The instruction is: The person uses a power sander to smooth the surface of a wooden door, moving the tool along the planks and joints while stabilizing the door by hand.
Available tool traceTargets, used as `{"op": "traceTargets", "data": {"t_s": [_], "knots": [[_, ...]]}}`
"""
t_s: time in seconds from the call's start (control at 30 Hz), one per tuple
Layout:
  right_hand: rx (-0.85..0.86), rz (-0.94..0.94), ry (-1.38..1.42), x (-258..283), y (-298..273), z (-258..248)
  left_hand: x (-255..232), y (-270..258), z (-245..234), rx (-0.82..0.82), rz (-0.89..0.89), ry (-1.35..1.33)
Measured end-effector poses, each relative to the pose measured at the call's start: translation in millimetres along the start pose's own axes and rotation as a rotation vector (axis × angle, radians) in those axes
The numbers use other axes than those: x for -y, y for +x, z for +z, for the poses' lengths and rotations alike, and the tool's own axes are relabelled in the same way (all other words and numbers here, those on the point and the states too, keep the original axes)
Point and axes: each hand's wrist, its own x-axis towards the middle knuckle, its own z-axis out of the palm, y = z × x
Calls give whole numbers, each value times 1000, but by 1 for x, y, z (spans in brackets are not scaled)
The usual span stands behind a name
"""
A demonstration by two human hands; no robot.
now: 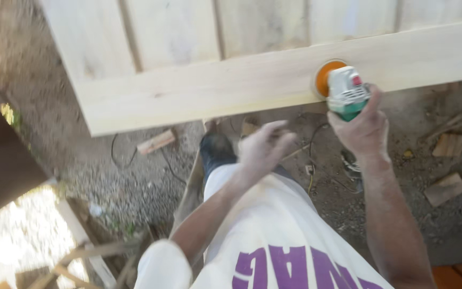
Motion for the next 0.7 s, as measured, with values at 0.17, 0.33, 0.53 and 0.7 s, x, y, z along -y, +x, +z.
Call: {"op": "traceTargets", "data": {"t_s": [0.17,0.33,0.53,0.7], "knots": [[-171,246,135,-68,18,-33,70,25,-178,-348,577,1048],[-263,229,177,-92,8,-40,113,25,-302,-292,41,1034],[-116,178,270,41,-24,21,115,31,-341,-197,-113,1066],[84,-41,9,184,-41,96,121,32,-352,-263,-7,1031]]}}
